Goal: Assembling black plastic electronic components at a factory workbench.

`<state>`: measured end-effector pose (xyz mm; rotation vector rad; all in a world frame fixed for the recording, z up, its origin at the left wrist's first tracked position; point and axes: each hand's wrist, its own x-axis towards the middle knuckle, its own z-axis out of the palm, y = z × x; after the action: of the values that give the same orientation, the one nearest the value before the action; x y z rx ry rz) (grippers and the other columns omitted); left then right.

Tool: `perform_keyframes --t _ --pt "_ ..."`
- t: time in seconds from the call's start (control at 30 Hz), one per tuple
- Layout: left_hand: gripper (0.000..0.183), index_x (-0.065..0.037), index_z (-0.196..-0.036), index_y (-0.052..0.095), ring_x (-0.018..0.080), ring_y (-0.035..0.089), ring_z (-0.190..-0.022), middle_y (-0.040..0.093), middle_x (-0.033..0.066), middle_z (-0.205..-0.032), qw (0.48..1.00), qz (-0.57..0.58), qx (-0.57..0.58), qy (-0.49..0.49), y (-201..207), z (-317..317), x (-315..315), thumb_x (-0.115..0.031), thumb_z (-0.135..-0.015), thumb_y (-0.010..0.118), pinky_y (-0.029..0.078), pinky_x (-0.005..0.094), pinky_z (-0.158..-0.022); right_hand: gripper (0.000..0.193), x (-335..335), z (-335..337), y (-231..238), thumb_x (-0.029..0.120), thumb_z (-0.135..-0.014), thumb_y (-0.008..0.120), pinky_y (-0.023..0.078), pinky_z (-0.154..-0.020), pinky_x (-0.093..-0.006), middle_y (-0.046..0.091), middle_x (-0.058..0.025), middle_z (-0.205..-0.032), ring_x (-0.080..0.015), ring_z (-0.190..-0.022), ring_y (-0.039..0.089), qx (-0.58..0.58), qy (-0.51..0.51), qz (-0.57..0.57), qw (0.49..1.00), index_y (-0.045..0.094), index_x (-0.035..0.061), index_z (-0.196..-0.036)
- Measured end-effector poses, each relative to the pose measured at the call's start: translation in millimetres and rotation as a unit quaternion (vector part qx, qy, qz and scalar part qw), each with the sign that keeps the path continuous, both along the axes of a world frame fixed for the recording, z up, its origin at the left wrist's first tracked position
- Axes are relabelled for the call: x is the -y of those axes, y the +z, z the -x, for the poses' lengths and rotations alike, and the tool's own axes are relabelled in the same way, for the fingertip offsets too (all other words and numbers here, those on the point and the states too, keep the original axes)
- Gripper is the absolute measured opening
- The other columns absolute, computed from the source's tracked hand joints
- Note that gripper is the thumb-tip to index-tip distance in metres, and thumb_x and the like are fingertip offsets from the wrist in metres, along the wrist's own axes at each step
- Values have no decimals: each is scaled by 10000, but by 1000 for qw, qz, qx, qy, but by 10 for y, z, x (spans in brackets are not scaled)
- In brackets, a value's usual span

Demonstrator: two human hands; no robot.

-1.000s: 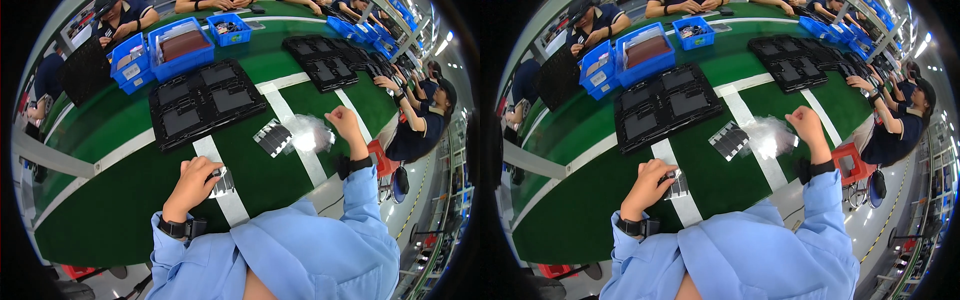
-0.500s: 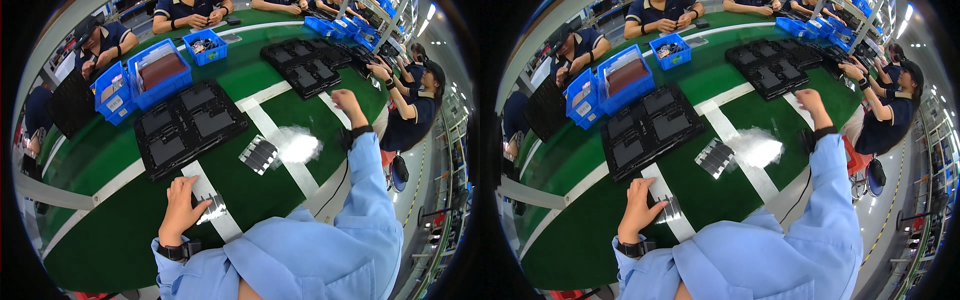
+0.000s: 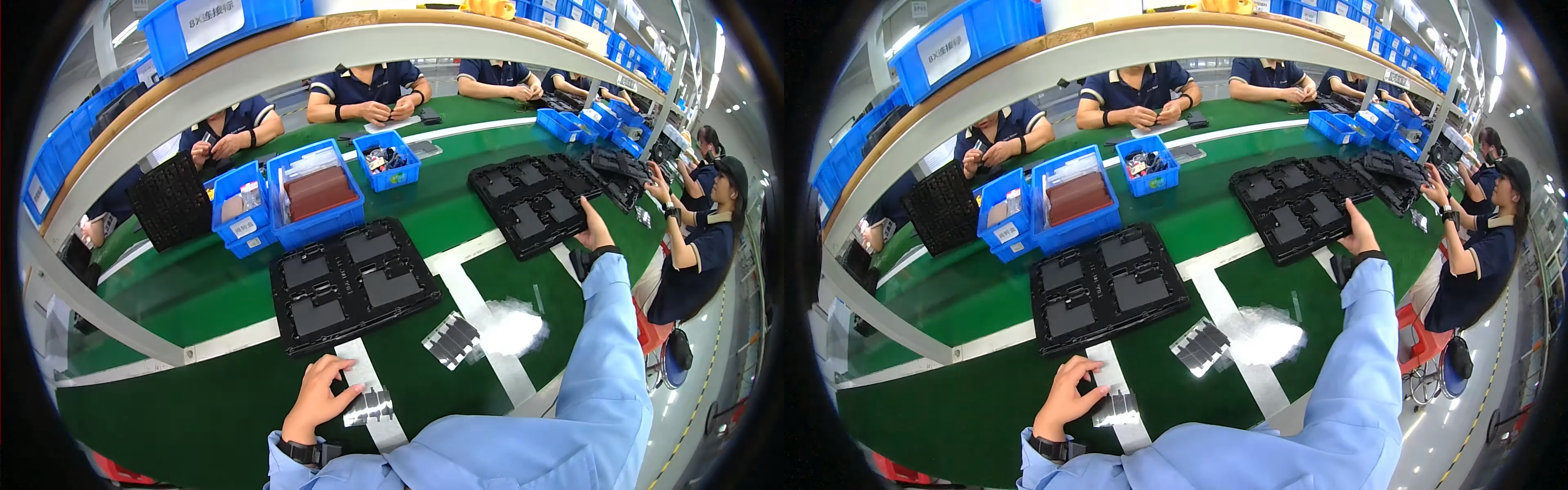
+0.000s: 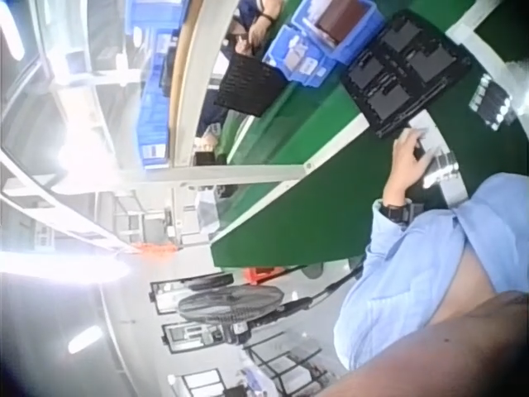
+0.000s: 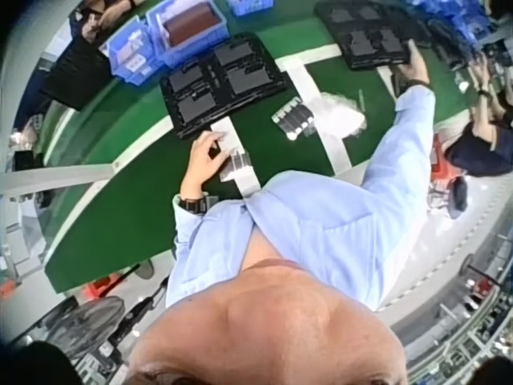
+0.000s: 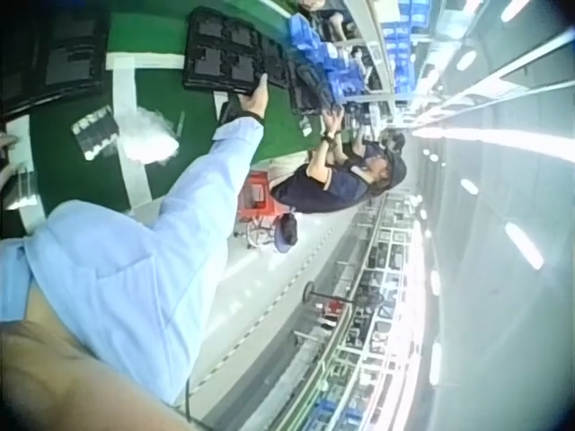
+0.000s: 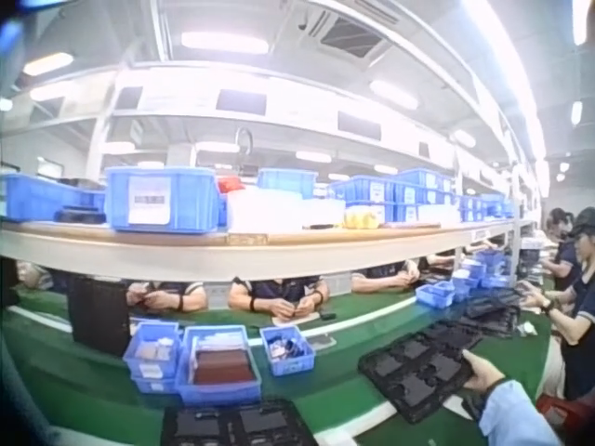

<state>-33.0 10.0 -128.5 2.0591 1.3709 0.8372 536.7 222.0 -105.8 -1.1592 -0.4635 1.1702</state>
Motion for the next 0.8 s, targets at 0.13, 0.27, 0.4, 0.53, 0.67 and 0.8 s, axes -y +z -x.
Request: perform_keyframes --t 0.13,0.27,0.4,0.53,0.67,0.8 --pt "346 -75 -947 591 176 491 -686 532 38 -852 1000 -28 7 -10 6 -43 -10 -217 -650 697 347 288 -671 491 343 73 300 442 -820 522 507 -758 -426 592 -120 -992 -279 -872 596 -32 156 17 987 492 34 -1093" --pt "337 -78 -942 593 186 497 -700 538 43 -861 1000 -26 -9 -11 25 -59 -37 -227 -657 693 350 289 -672 473 555 758 227 482 -745 603 464 -750 -440 592 -66 -989 -234 -914 565 165 61 -41 984 544 124 -1049" --pt "332 -78 -943 593 190 498 -707 534 47 -868 1000 -31 -5 -5 2 -10 13 -239 -667 685 351 293 -687 307 536 1142 154 344 -746 602 519 -650 -391 602 -71 -897 -208 -780 599 26 165 108 980 556 112 -942" --pt "320 -74 -947 594 195 497 -737 514 51 -848 1000 -23 -15 -13 -22 18 21 -258 -695 660 352 310 -708 267 571 1553 313 215 -774 546 561 -631 -370 603 -131 -885 -261 -777 621 -62 159 75 982 519 7 -939" --pt "259 -75 -926 596 213 504 -753 507 49 -815 999 -31 2 -7 -41 17 22 -232 -723 630 349 309 -698 314 555 1919 426 140 -796 510 563 -671 -331 575 -215 -961 -345 -868 596 -198 167 2 966 457 -89 -1004" --pt "184 -39 -881 599 185 508 -665 515 63 -744 997 -52 43 22 -131 43 -3 -163 -747 612 403 293 -624 329 718 2475 579 121 -802 499 556 -701 -345 558 -228 -1001 -363 -908 578 -224 179 -21 958 449 -102 -1038"
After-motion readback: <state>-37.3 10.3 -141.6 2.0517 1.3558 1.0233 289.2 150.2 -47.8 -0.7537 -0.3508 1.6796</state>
